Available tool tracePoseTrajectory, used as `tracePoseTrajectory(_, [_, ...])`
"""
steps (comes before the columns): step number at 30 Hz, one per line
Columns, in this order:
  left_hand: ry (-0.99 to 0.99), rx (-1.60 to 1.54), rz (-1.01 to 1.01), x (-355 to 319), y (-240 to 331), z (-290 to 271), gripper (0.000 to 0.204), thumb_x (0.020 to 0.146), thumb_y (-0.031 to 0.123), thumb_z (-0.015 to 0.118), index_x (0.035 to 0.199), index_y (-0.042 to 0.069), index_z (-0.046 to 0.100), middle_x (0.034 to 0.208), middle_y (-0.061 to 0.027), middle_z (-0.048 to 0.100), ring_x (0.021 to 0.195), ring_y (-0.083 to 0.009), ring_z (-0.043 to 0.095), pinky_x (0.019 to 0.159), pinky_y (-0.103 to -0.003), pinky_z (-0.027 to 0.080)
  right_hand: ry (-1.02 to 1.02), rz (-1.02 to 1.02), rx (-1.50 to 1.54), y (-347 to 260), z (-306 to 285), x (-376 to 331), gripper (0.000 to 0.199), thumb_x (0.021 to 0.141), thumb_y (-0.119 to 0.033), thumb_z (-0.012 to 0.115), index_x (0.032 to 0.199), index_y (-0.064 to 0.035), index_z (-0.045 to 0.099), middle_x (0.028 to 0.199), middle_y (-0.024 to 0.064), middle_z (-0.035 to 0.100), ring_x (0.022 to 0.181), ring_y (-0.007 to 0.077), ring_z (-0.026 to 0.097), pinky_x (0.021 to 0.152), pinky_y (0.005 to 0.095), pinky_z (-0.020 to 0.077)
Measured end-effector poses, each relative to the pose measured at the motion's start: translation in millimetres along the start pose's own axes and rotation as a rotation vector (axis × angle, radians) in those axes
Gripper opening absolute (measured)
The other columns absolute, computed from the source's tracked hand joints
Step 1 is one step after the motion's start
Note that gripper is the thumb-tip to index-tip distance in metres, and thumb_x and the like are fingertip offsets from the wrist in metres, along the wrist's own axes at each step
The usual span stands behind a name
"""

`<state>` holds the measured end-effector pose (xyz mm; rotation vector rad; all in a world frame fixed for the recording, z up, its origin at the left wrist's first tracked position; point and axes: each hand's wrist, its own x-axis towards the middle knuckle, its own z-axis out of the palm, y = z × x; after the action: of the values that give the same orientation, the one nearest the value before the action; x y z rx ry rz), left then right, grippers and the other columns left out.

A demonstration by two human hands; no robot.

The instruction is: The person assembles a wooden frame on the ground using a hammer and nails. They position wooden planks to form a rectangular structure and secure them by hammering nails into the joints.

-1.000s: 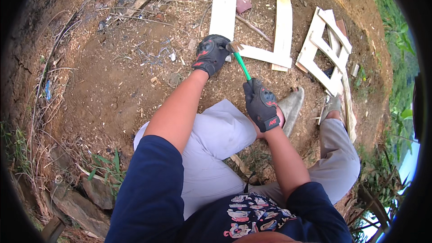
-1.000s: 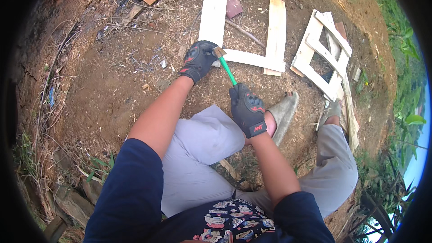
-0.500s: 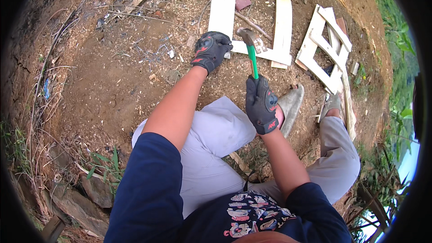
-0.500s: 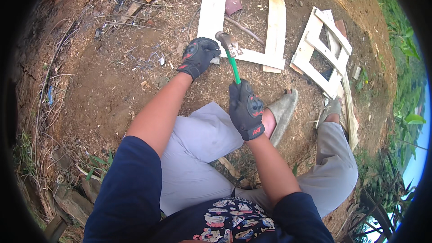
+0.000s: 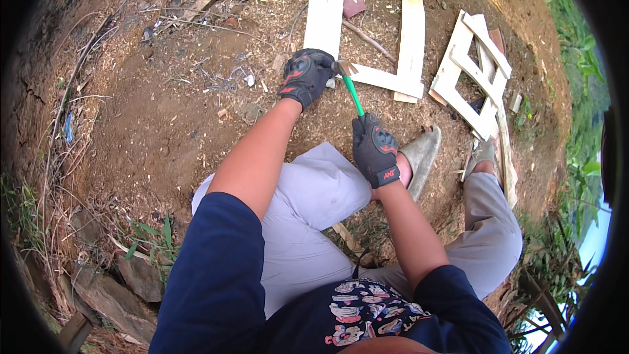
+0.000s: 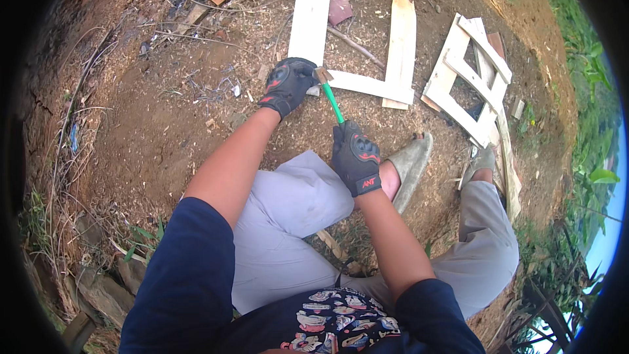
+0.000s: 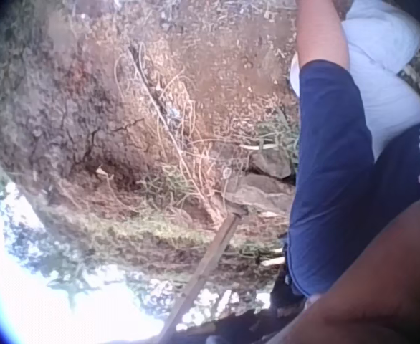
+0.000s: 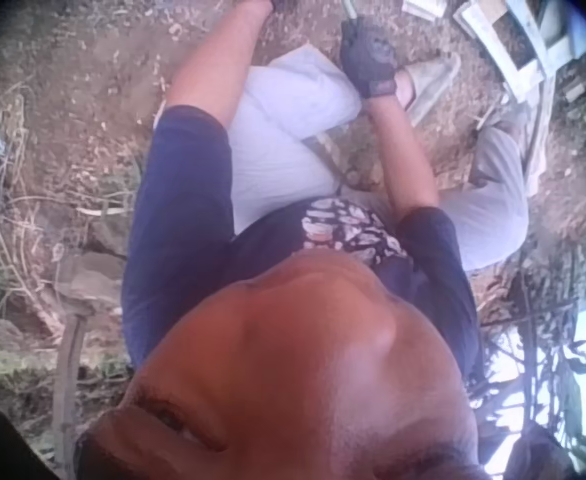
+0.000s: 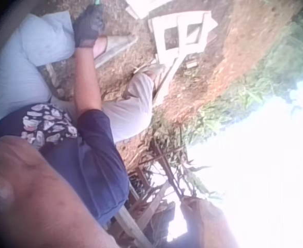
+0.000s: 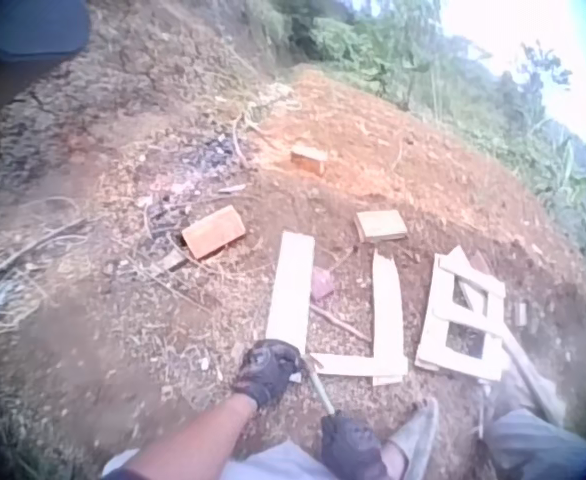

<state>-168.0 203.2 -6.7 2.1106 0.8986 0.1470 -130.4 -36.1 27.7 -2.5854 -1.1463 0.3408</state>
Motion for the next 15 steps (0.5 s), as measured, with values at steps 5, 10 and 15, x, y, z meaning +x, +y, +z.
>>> tracePoseTrajectory(5, [-0.019, -0.014, 0.009, 4, -15, -7, 0.018, 0.084, 0.031, 0.083, 0.095, 0.016, 0.084, 0.104, -0.0072, 0.079, 0.102, -0.0297, 0.074, 0.096, -0.042, 0.056, 0.079, -0.006, 0.101, -11, -14, -7, 0.018, 0.109, -0.024, 0.057, 0.105, -0.0075, 0.062, 0.084, 0.0185, 0.067, 0.074, 0.0408, 0.068, 0.064, 0.0522, 0.052])
tracePoseTrajectory(10, [-0.085, 0.451, 0.129, 6, -3, -46, 0.039, 0.088, 0.029, 0.079, 0.127, 0.021, 0.076, 0.14, -0.0069, 0.067, 0.13, -0.0286, 0.064, 0.11, -0.042, 0.051, 0.102, -0.057, 0.127, 4, -17, -9, 0.018, 0.109, -0.024, 0.056, 0.105, -0.0076, 0.062, 0.084, 0.0181, 0.067, 0.073, 0.04, 0.068, 0.063, 0.0516, 0.0509])
tracePoseTrajectory(15, [-0.25, 0.548, 0.014, 12, -13, -53, 0.055, 0.095, 0.039, 0.075, 0.148, 0.03, 0.066, 0.146, -0.0084, 0.063, 0.135, -0.0298, 0.061, 0.115, -0.045, 0.048, 0.008, -0.043, 0.113, 14, -4, -11, 0.018, 0.11, -0.023, 0.055, 0.105, -0.0074, 0.062, 0.088, 0.0185, 0.067, 0.076, 0.0397, 0.067, 0.065, 0.0505, 0.0508])
